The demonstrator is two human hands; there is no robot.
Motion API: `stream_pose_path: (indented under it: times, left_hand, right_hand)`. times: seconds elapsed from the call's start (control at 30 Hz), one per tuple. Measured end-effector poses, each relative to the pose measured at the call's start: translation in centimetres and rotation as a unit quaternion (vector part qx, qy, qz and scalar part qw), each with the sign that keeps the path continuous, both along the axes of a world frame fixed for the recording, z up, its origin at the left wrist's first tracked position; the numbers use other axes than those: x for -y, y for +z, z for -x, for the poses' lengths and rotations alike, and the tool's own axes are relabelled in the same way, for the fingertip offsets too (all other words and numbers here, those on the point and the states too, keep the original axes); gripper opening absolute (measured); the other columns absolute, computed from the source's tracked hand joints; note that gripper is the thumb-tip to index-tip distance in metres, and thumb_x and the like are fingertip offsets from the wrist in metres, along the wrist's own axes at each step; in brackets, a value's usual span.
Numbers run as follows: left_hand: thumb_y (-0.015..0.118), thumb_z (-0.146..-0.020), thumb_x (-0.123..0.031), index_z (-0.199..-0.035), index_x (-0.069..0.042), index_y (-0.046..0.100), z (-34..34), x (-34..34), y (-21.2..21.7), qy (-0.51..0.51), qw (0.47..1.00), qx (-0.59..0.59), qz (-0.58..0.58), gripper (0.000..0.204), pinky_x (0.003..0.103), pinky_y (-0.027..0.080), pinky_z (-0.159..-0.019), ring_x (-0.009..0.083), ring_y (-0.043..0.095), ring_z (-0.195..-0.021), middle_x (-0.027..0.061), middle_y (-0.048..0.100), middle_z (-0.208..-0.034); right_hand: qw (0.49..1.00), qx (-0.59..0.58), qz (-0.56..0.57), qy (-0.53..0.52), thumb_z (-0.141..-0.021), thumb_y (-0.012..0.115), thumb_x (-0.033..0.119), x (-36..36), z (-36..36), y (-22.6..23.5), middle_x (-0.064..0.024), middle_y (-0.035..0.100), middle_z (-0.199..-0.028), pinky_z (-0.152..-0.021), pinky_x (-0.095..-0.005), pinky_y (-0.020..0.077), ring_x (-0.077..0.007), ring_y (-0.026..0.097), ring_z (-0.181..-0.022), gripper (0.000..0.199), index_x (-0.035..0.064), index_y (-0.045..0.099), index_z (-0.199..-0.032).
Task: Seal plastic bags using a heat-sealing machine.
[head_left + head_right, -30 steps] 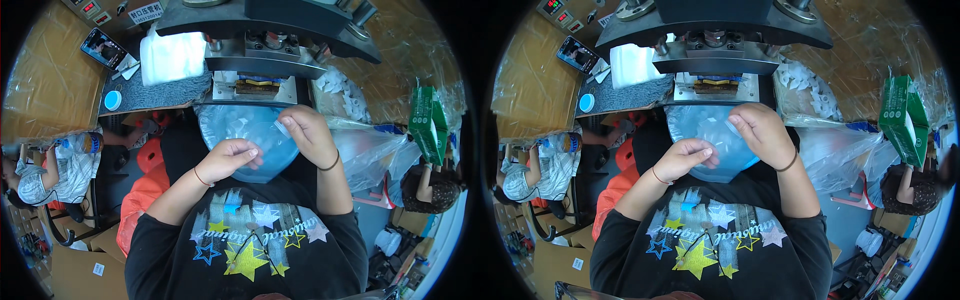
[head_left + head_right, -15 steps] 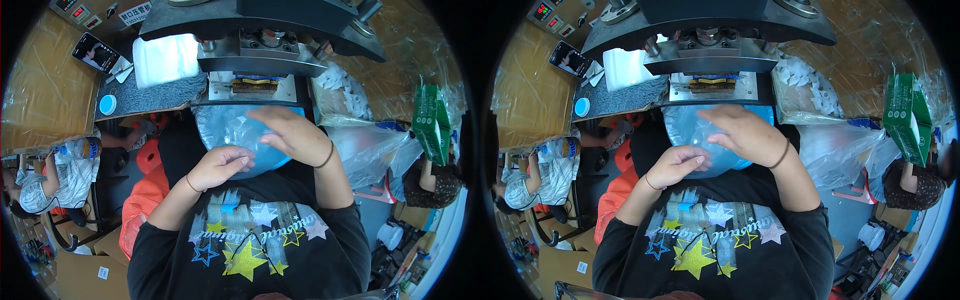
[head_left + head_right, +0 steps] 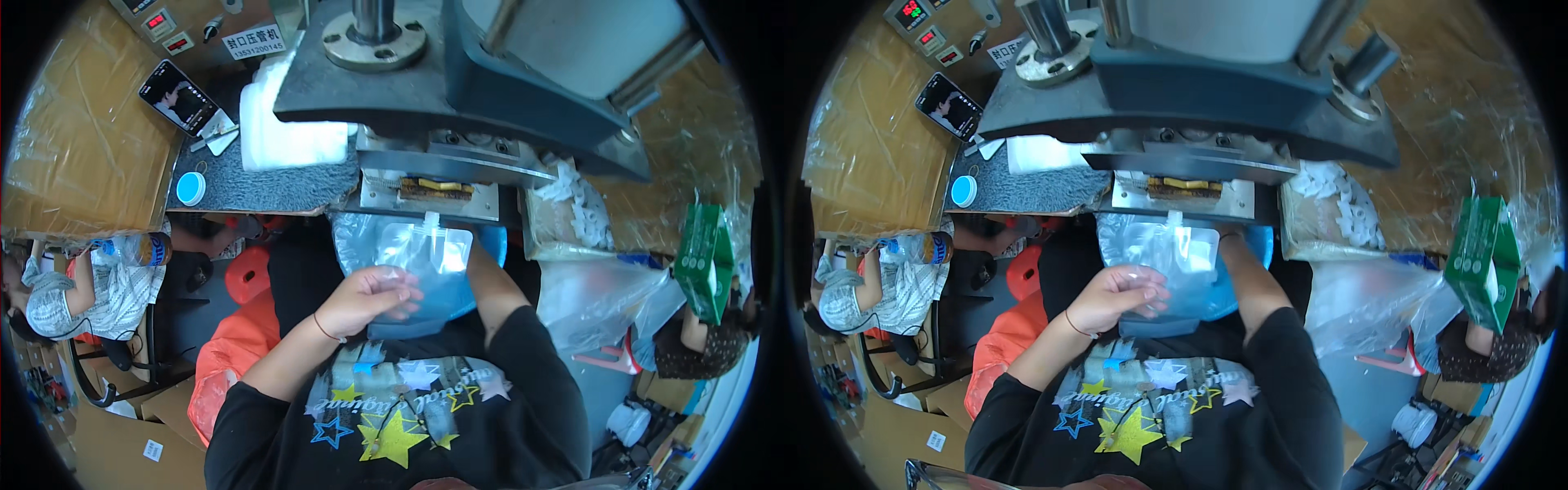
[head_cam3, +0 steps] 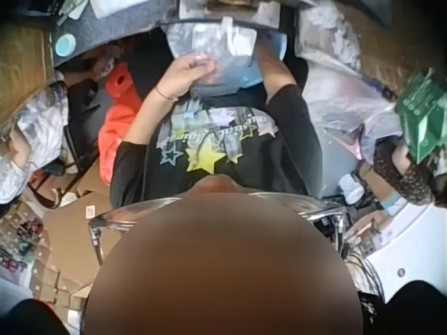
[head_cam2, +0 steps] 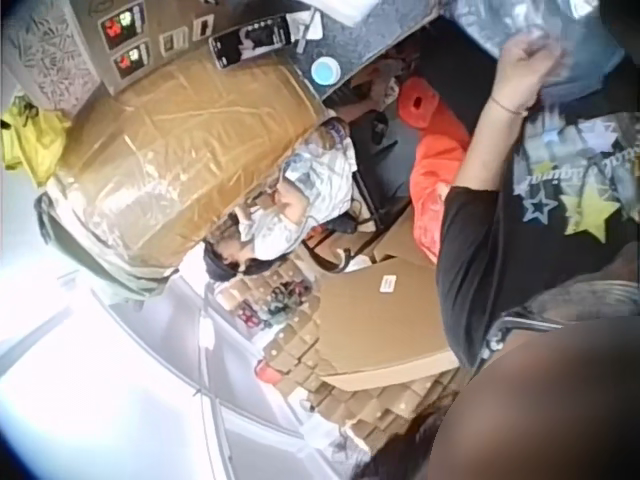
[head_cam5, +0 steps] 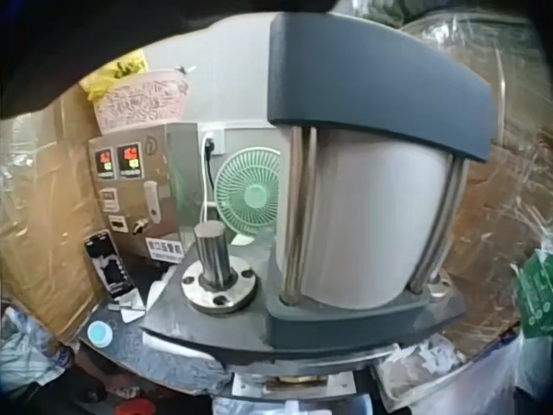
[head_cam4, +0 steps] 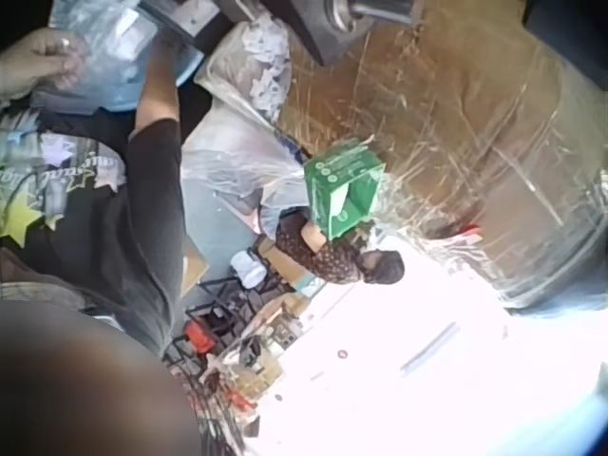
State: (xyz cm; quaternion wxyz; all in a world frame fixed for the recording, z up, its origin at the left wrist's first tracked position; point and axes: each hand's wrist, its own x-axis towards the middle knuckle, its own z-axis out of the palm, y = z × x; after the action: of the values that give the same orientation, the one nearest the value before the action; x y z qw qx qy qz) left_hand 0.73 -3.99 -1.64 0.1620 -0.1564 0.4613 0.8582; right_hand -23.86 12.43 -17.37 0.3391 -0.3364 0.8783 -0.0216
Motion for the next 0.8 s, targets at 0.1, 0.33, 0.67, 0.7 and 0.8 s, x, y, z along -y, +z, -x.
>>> stream_pose_path:
  times: [0.1,0.33,0.67,0.7,0.8]
  left_hand:
    - [0.065,-0.096,-0.011,-0.122,0.000,0.063,0.9,-0.6,0.2,0.006,1.000,0.002,0.003,0.028,0.032,0.059,-0.080,0.0229,0.072,-0.096,0.0156,0.071,-0.113]
    - [0.065,-0.093,-0.007,-0.120,-0.001,0.064,3.7,0.5,1.8,0.043,0.999,-0.014,-0.025,0.027,0.033,0.060,-0.076,0.0244,0.073,-0.095,0.0127,0.072,-0.110]
    - [0.064,-0.092,-0.002,-0.120,-0.001,0.062,5.5,0.5,1.6,0.050,0.997,-0.015,-0.053,0.027,0.032,0.058,-0.080,0.0209,0.072,-0.091,0.0107,0.071,-0.107]
    - [0.063,-0.093,-0.004,-0.121,-0.001,0.060,5.3,0.1,1.6,0.100,0.993,-0.048,-0.037,0.028,0.030,0.056,-0.083,0.0199,0.069,-0.096,0.0107,0.070,-0.109]
    - [0.065,-0.094,-0.010,-0.127,0.000,0.053,5.7,3.1,0.5,0.228,0.946,-0.153,0.172,0.037,0.032,0.053,-0.087,0.0218,0.065,-0.106,0.0135,0.064,-0.118]
  right_hand:
    - [0.997,0.046,0.062,-0.002,-0.095,0.059,0.028,1.6,1.3,0.1,-0.0143,0.063,-0.129,-0.099,-0.0443,0.0496,-0.0304,0.062,-0.114,0.037,0.0089,0.062,-0.127]
    - [0.967,0.173,0.184,-0.044,-0.095,0.061,0.029,0.6,0.2,0.1,-0.0129,0.063,-0.129,-0.095,-0.0433,0.0518,-0.0265,0.064,-0.109,0.041,0.0091,0.060,-0.131]
    - [0.868,0.348,0.338,-0.106,-0.095,0.062,0.030,-3.5,-5.4,0.9,-0.0110,0.065,-0.129,-0.089,-0.0419,0.0549,-0.0209,0.067,-0.102,0.048,0.0093,0.057,-0.138]
    - [0.856,0.364,0.353,-0.102,-0.095,0.063,0.030,-4.2,-5.7,1.6,-0.0108,0.065,-0.129,-0.089,-0.0417,0.0552,-0.0203,0.067,-0.101,0.049,0.0093,0.057,-0.138]
    - [0.922,0.319,0.215,0.042,-0.091,0.068,0.027,-7.6,-6.3,4.9,-0.0093,0.069,-0.114,-0.072,-0.0324,0.0581,-0.0145,0.068,-0.084,0.053,0.0086,0.056,-0.139]
